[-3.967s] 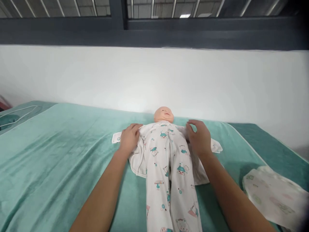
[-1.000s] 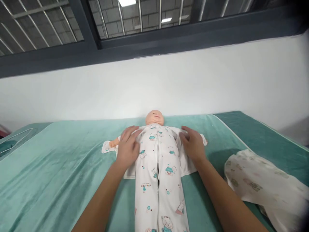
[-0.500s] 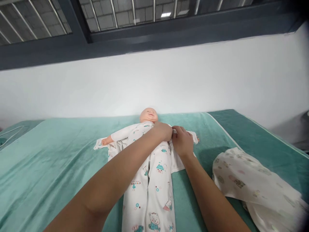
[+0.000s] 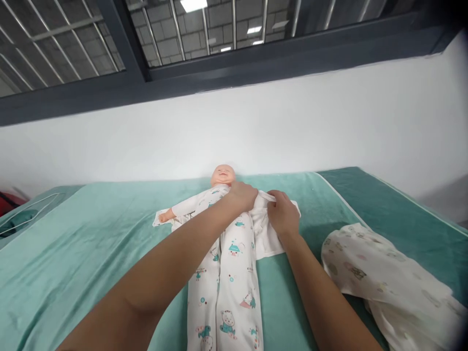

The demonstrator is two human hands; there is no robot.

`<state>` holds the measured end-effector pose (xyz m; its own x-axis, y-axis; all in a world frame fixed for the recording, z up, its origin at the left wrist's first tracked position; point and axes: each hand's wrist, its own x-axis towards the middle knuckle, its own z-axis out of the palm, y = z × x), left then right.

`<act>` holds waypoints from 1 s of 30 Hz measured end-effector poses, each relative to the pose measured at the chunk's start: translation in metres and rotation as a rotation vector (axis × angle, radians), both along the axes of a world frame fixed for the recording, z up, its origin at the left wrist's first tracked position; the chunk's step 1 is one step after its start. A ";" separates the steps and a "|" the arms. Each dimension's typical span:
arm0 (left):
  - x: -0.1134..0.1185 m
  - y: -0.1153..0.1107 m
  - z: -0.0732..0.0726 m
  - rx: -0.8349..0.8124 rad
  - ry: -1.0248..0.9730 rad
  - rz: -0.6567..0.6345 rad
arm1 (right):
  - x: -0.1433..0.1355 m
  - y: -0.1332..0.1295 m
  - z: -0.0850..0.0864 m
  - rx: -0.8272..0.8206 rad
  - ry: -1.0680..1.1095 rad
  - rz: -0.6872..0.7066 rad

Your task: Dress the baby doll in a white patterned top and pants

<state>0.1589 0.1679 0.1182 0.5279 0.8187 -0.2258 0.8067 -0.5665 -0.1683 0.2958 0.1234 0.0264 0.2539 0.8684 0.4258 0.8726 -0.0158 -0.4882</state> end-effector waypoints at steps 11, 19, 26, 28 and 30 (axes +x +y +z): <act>-0.038 -0.002 0.027 0.054 0.017 0.077 | 0.033 0.013 -0.014 -0.032 0.361 0.035; -0.053 -0.015 0.037 0.047 0.010 0.070 | 0.039 0.012 -0.010 0.027 0.534 0.037; -0.040 -0.016 0.027 0.042 -0.032 0.064 | 0.030 0.008 0.031 0.334 1.019 0.055; -0.033 -0.015 0.017 0.025 -0.066 0.085 | 0.021 -0.014 0.067 0.568 1.111 0.078; -0.026 -0.015 0.005 0.018 -0.097 0.100 | 0.012 -0.055 0.098 0.578 1.135 0.304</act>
